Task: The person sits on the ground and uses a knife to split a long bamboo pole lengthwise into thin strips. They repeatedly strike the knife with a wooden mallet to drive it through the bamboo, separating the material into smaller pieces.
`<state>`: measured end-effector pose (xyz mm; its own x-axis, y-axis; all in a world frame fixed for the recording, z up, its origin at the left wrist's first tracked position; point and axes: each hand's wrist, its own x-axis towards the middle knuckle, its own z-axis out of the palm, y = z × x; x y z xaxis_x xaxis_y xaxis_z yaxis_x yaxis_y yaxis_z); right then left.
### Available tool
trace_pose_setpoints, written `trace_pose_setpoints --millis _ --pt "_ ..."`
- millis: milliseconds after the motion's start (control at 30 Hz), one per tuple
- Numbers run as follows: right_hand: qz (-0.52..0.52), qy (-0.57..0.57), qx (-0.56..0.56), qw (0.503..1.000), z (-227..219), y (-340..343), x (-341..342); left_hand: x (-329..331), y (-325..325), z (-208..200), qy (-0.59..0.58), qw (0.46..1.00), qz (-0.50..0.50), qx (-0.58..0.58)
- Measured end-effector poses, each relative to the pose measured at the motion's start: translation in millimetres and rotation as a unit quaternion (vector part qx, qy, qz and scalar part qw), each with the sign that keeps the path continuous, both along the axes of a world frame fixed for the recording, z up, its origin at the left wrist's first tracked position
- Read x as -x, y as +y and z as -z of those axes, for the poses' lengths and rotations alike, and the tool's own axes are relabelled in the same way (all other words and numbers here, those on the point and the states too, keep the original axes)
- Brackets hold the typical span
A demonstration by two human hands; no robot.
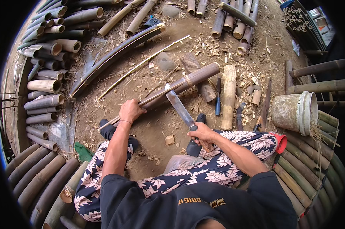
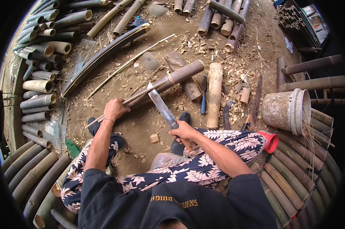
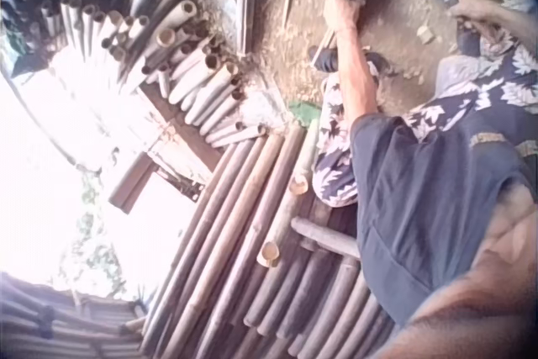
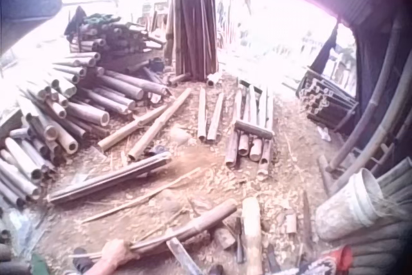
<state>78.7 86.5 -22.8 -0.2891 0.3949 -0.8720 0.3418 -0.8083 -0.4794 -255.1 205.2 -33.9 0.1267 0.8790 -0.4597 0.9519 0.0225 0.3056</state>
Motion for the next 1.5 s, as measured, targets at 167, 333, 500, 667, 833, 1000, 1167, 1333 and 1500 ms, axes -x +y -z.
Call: trace_pose_setpoints --millis 167,333,500,667,833,1000,1167,1333,1500 --pt "-0.225 -0.379 -0.267 0.857 -5.8 16.6 -8.0 0.0 4.1 2.4 0.028 0.999 0.002 0.029" --pt "-0.078 -0.035 -0.104 0.991 -33.4 9.8 -17.7 20.4 35.4 -4.9 -0.017 0.990 0.091 0.104" --pt "0.096 -0.045 -0.108 0.988 -9.9 3.5 -57.9 4.2 47.3 -58.7 -0.015 0.992 0.111 0.055" --pt "0.170 -0.018 -0.065 0.983 -10.0 9.4 -58.4 -1.9 40.6 -77.7 -0.008 0.994 0.102 0.048" --pt "0.049 -0.246 -0.239 0.938 15.4 1.1 -58.6 -10.1 39.2 -85.2 -0.029 0.995 0.082 0.050" --pt "-0.034 -0.321 -0.283 0.903 12.7 0.2 -58.3 -6.0 46.3 -109.0 -0.043 0.996 0.075 -0.006" --pt "0.225 -0.020 -0.089 0.970 -5.1 11.1 -76.9 -11.4 52.9 -145.0 -0.037 0.992 0.115 -0.030" --pt "0.255 -0.033 -0.105 0.961 0.7 19.1 -105.4 -8.0 36.1 -100.7 -0.003 0.984 0.176 -0.019" --pt "0.205 -0.067 -0.134 0.967 13.2 24.5 -111.1 26.7 10.2 -14.7 0.006 0.991 0.125 0.042"
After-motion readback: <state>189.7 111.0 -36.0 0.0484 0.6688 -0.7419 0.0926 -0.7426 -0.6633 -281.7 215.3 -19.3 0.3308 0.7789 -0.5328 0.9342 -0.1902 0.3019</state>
